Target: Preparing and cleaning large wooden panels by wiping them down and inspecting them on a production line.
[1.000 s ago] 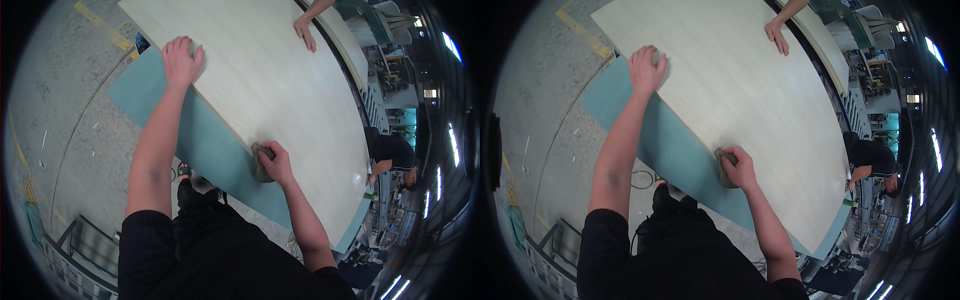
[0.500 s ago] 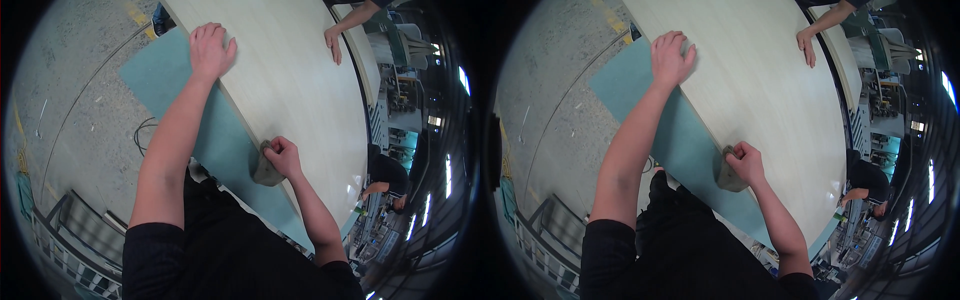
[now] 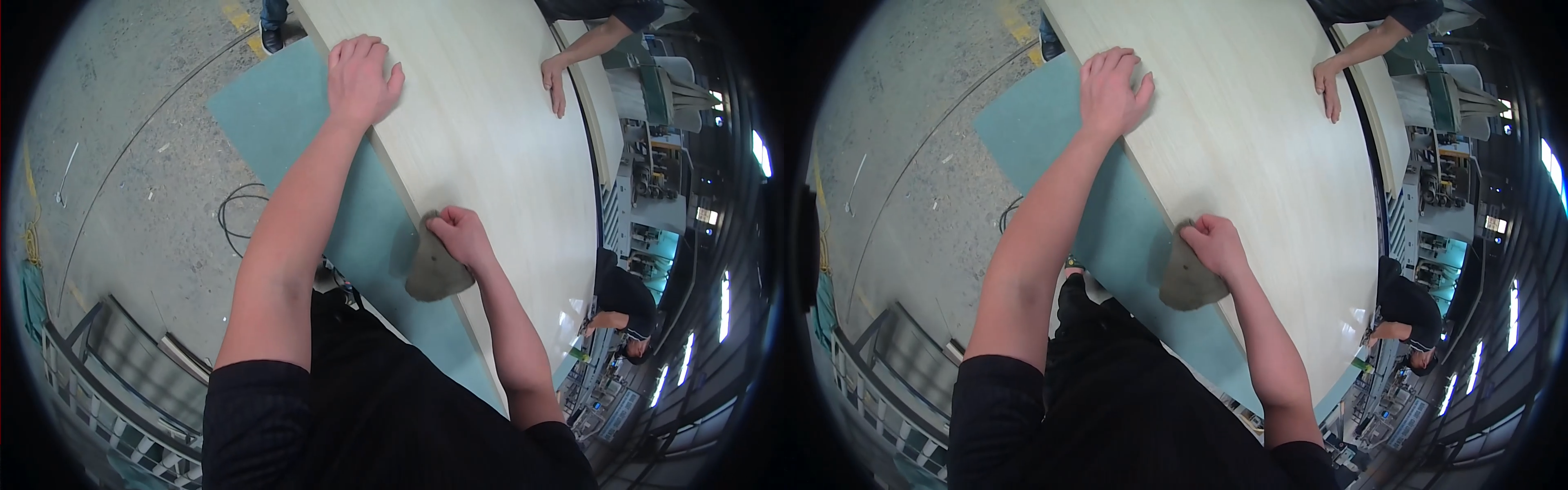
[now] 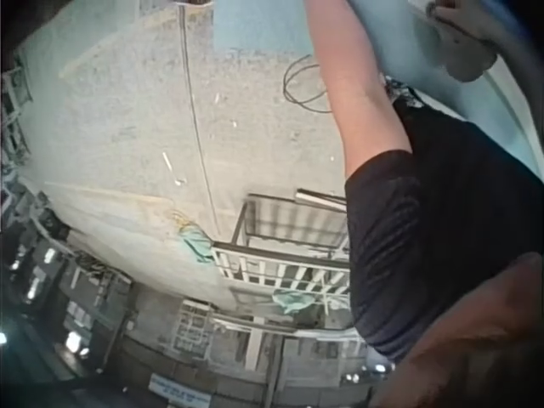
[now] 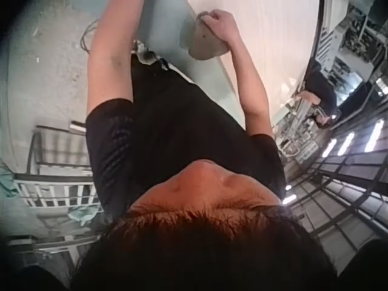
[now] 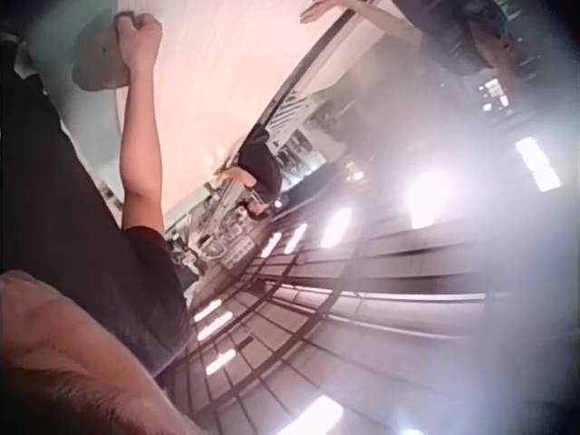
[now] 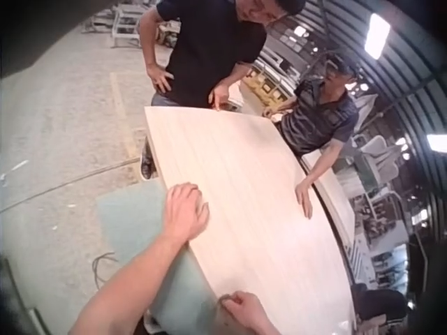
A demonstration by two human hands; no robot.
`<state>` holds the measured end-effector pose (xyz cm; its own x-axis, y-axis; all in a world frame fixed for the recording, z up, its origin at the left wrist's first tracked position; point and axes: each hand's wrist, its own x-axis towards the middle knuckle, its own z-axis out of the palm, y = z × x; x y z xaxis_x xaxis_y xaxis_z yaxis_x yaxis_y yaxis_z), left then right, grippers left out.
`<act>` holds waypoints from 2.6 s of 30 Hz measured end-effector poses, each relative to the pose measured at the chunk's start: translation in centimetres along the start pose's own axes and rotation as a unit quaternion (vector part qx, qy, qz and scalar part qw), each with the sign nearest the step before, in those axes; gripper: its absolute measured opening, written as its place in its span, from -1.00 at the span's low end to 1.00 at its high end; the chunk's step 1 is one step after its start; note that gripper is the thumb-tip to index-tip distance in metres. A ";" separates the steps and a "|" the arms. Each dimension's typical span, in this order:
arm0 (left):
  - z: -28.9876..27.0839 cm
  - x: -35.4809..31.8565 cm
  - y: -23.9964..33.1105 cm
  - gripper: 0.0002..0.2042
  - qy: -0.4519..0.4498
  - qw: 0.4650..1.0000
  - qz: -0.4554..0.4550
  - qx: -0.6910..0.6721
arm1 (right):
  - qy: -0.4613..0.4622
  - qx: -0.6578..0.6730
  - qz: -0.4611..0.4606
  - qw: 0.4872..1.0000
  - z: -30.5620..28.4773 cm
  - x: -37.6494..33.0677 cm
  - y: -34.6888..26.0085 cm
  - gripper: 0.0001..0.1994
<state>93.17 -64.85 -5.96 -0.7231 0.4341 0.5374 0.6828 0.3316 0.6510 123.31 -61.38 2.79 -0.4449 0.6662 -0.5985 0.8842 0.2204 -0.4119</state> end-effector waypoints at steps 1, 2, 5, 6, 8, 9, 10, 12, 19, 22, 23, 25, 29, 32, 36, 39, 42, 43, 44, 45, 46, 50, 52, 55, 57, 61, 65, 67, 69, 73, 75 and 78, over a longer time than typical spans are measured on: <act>-0.1 0.0 -0.2 -0.67 0.000 1.000 0.000 0.005 | 0.004 0.000 0.000 1.000 -0.4 -0.6 1.1 -0.65; -0.1 -0.1 -0.2 -0.67 0.003 1.000 0.001 0.001 | -0.004 -0.019 0.007 1.000 -0.8 -1.4 2.6 -0.65; -0.3 -0.1 -0.4 -0.67 0.001 1.000 -0.008 0.002 | -0.005 -0.005 0.017 1.000 -1.3 -3.8 6.0 -0.65; -0.2 0.0 -0.3 -0.66 0.003 1.000 -0.005 0.003 | 0.000 0.032 0.027 0.999 -1.3 -4.5 6.6 -0.65; -0.3 0.1 0.0 -0.66 0.005 1.000 -0.003 0.005 | 0.010 0.048 0.018 0.999 -1.0 -4.6 6.8 -0.64; -0.3 0.1 0.2 -0.66 0.001 1.000 -0.006 -0.001 | 0.014 0.061 0.010 0.998 -0.9 -4.3 6.5 -0.64; -0.4 0.2 0.3 -0.66 -0.003 1.000 -0.009 -0.006 | 0.017 0.075 0.002 0.997 -0.6 -3.8 6.1 -0.63; -0.5 0.0 0.1 -0.65 -0.004 1.000 -0.010 0.000 | 0.026 0.047 -0.016 0.998 0.1 -2.8 3.1 -0.63; -0.4 -0.3 0.3 -0.65 -0.008 1.000 -0.004 0.003 | 0.052 0.036 -0.070 0.996 1.8 2.9 -5.1 -0.64; -0.3 -0.1 1.0 -0.64 -0.005 1.000 -0.003 -0.003 | 0.034 0.039 -0.060 0.997 1.5 4.2 -4.3 -0.65; -0.5 -0.2 0.6 -0.64 -0.005 1.000 -0.003 -0.001 | 0.032 0.040 -0.061 0.997 1.6 3.9 -4.2 -0.65; -0.8 -0.4 -0.1 -0.64 -0.009 1.000 -0.006 0.006 | 0.028 -0.024 -0.067 0.997 1.5 2.4 -3.7 -0.67; -0.9 -0.2 0.5 -0.65 -0.010 1.000 -0.013 0.004 | 0.023 -0.044 -0.043 0.998 0.0 -1.8 1.0 -0.67; -1.0 0.0 1.4 -0.65 -0.009 1.000 -0.011 0.001 | 0.027 0.042 -0.025 0.998 -0.2 -2.4 2.1 -0.64; -1.5 0.1 1.1 -0.65 -0.004 1.000 -0.007 -0.003 | 0.045 0.010 -0.087 0.995 0.4 0.2 -2.7 -0.61; -1.5 0.1 1.2 -0.65 0.002 1.000 -0.002 -0.007 | 0.065 -0.014 -0.126 0.990 1.5 3.8 -6.3 -0.62; -1.4 -0.1 1.2 -0.66 0.008 1.000 0.000 -0.011 | 0.071 -0.022 -0.156 0.985 2.1 6.6 -9.6 -0.64; -1.4 -0.1 1.2 -0.66 0.011 1.000 0.000 -0.016 | 0.071 -0.018 -0.159 0.985 2.1 7.1 -10.7 -0.65; -1.3 -0.1 1.2 -0.66 0.010 1.000 0.002 -0.016 | 0.072 -0.016 -0.159 0.985 2.3 7.6 -11.4 -0.65; -1.2 -0.1 1.2 -0.67 0.016 1.000 0.006 -0.015 | 0.067 -0.010 -0.152 0.986 2.4 8.0 -12.0 -0.65; -1.1 -0.1 1.2 -0.67 0.022 1.000 0.009 -0.014 | 0.064 -0.003 -0.144 0.987 2.4 8.3 -12.5 -0.66; -0.8 -0.2 0.5 -0.68 0.032 0.999 0.016 -0.013 | 0.055 0.007 -0.131 0.990 2.6 9.0 -14.5 -0.63; -0.6 0.0 1.1 -0.66 0.026 0.999 0.017 -0.013 | 0.044 0.016 -0.118 0.992 2.1 9.3 -14.1 -0.62; -0.9 0.2 0.7 -0.63 0.030 0.999 0.016 -0.001 | 0.046 0.001 -0.110 0.993 2.2 8.4 -15.2 -0.62; -0.8 0.3 1.2 -0.61 0.019 1.000 0.016 0.000 | 0.057 -0.010 -0.104 0.993 1.9 8.0 -13.2 -0.62; -1.5 0.1 0.9 -0.60 -0.018 1.000 -0.005 0.012 | 0.070 -0.022 -0.083 0.994 1.3 4.5 -7.3 -0.63; -1.6 0.3 1.3 -0.59 -0.018 1.000 0.009 0.006 | 0.085 -0.030 -0.056 0.994 0.0 -0.5 0.2 -0.65; -1.6 0.2 1.3 -0.59 -0.017 1.000 0.021 0.013 | 0.101 -0.005 -0.033 0.994 -0.2 -3.3 3.9 -0.67; -1.6 0.2 1.3 -0.59 -0.024 0.999 0.032 0.023 | 0.111 0.000 0.004 0.994 -0.8 -6.2 7.1 -0.67; -1.2 -0.2 1.2 -0.50 -0.073 0.993 0.051 0.072 | 0.139 -0.020 0.071 0.988 -1.6 -11.7 14.5 -0.67; -1.3 -1.5 0.5 -0.46 -0.086 0.988 0.085 0.094 | 0.156 -0.019 0.100 0.982 -1.2 -14.7 18.0 -0.68; -4.3 -3.4 2.0 -0.38 -0.150 0.967 0.173 0.109 | 0.170 0.013 0.149 0.974 0.2 -20.3 22.2 -0.70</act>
<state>96.54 -69.27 -4.21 -0.4069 0.7631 0.5021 0.9080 0.2775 0.3140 151.93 -70.17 5.64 -0.0916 0.8966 -0.4333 0.9612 -0.0342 -0.2738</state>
